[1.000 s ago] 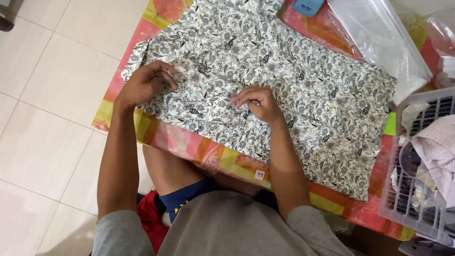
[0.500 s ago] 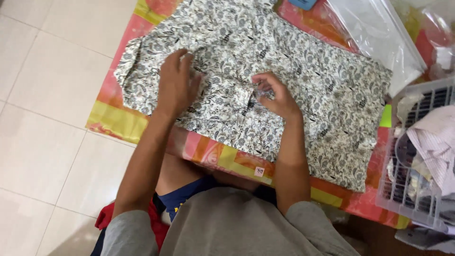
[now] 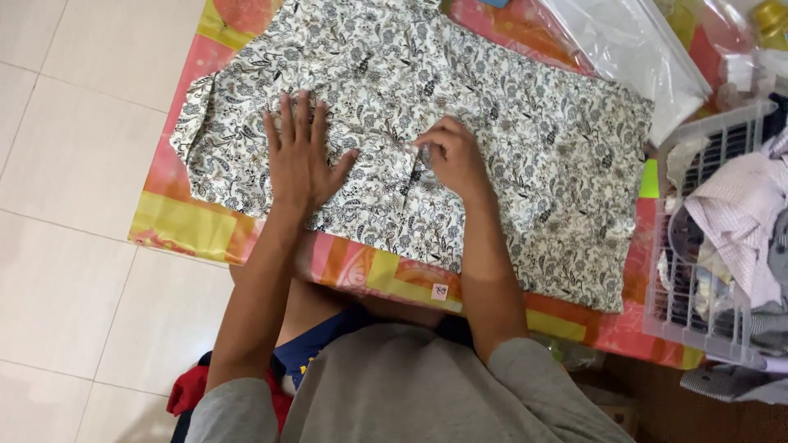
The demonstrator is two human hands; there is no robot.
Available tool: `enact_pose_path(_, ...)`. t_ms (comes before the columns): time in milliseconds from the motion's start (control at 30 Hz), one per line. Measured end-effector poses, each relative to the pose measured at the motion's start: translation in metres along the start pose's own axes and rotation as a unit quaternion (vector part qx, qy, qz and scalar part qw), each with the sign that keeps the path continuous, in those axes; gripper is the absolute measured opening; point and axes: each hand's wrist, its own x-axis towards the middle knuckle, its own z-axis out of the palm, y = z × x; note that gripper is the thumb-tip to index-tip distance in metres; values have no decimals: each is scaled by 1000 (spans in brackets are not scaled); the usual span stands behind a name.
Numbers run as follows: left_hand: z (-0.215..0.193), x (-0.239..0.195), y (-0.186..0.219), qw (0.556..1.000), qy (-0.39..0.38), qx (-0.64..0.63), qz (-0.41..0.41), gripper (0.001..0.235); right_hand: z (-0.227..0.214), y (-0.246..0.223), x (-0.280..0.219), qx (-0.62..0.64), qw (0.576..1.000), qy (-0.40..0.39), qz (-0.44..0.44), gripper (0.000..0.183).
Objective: Folding a patterned shirt and placing it into a plastic bag for packaging.
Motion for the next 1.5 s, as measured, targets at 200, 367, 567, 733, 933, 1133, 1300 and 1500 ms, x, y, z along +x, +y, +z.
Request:
enact_pose_path(200,25,-1,-7,994,92,-32,40,101,1,-24,-3,-45,993,87,-71,37)
enact_pose_path(367,16,-7,-6,986,95,-97,94,108,2,-56,-63,-129,991,-12,-29,63)
enact_pose_path(567,11,-47,-14,980,100,-120,123,87,-69,-8,-160,-263,942,-126,164,72)
enact_pose_path(733,11,-64,-32,997,40,-56,21,94,-165,-22,-192,-256,891,-94,362,58)
enact_pose_path(933,5,-66,-23,993,71,-97,19,101,-197,1,-224,-259,839,-78,473,71)
enact_pose_path(1133,14,-66,-29,978,158,-106,80,94,-198,-18,-210,-212,833,71,506,77)
enact_pose_path(1300,22,-65,-33,970,201,-83,111,84,-214,48,-202,-119,817,135,547,95)
enact_pose_path(1500,16,-67,-28,977,174,-97,74,85,-207,53,-152,-212,856,203,425,33)
